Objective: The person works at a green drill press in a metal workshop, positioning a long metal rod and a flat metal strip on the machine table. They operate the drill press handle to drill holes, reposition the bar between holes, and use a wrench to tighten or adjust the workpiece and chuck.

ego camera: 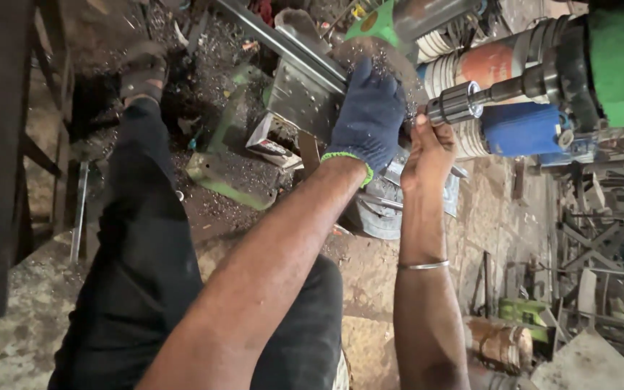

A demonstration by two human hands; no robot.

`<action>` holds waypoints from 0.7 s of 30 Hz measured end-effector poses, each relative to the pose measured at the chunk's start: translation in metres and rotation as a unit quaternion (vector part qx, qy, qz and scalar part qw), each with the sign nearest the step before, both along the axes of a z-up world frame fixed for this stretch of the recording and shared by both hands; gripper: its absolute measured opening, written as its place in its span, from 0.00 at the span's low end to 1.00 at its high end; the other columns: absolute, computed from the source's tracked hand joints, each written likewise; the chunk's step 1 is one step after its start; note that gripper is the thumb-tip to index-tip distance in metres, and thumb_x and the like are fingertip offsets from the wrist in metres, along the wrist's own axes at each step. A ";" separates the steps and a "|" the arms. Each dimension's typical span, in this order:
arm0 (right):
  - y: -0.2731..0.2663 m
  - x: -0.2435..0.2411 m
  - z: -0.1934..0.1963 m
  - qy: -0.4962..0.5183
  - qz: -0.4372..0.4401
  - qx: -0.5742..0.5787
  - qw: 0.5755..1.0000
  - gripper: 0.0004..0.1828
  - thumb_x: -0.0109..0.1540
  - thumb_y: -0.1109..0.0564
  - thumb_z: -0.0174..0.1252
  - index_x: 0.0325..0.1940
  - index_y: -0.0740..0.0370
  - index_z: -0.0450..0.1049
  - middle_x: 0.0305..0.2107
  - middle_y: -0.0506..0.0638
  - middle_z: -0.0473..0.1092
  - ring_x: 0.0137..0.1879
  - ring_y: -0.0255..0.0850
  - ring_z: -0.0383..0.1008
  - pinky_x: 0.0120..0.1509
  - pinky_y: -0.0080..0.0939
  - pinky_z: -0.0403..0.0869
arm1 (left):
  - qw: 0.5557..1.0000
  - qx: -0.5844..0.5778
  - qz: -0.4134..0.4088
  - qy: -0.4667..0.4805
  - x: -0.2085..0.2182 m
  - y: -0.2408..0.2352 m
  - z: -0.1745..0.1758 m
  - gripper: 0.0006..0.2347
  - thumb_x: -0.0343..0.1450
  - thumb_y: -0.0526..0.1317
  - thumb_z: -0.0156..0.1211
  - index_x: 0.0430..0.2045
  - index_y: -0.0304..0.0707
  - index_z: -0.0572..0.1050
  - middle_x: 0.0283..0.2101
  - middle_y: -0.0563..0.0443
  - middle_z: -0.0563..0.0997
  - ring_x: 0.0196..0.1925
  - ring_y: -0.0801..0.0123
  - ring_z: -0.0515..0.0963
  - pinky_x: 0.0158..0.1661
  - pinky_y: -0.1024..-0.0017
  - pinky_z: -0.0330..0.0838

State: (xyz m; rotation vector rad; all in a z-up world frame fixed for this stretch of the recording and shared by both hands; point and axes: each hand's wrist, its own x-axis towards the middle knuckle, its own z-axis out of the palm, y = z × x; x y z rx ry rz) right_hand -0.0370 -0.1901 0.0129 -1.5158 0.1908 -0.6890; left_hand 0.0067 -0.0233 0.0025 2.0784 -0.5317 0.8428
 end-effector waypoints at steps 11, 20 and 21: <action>-0.014 -0.001 -0.011 -0.053 0.088 -0.020 0.995 0.08 0.61 0.73 0.60 0.39 0.64 0.76 0.42 0.52 0.76 0.57 0.42 0.77 0.69 0.41 0.71 | 0.991 0.036 -0.083 0.101 0.004 -0.011 -0.003 0.08 0.66 0.37 0.55 0.21 0.46 0.83 0.26 0.45 0.81 0.41 0.55 0.81 0.69 0.51 0.48; -0.002 -0.002 -0.012 -0.012 0.055 -0.067 0.996 0.10 0.63 0.72 0.61 0.46 0.64 0.78 0.41 0.49 0.77 0.49 0.36 0.74 0.61 0.36 0.70 | 0.990 -0.056 -0.098 0.080 0.001 -0.008 -0.004 0.06 0.64 0.37 0.57 0.19 0.44 0.82 0.25 0.46 0.80 0.38 0.54 0.81 0.68 0.50 0.50; -0.004 -0.002 -0.014 -0.010 0.055 -0.068 0.996 0.10 0.63 0.72 0.61 0.46 0.64 0.78 0.41 0.49 0.77 0.49 0.36 0.74 0.61 0.36 0.70 | 0.990 -0.056 -0.098 0.082 0.000 -0.008 -0.004 0.06 0.64 0.37 0.57 0.19 0.44 0.82 0.25 0.46 0.80 0.38 0.54 0.81 0.68 0.50 0.50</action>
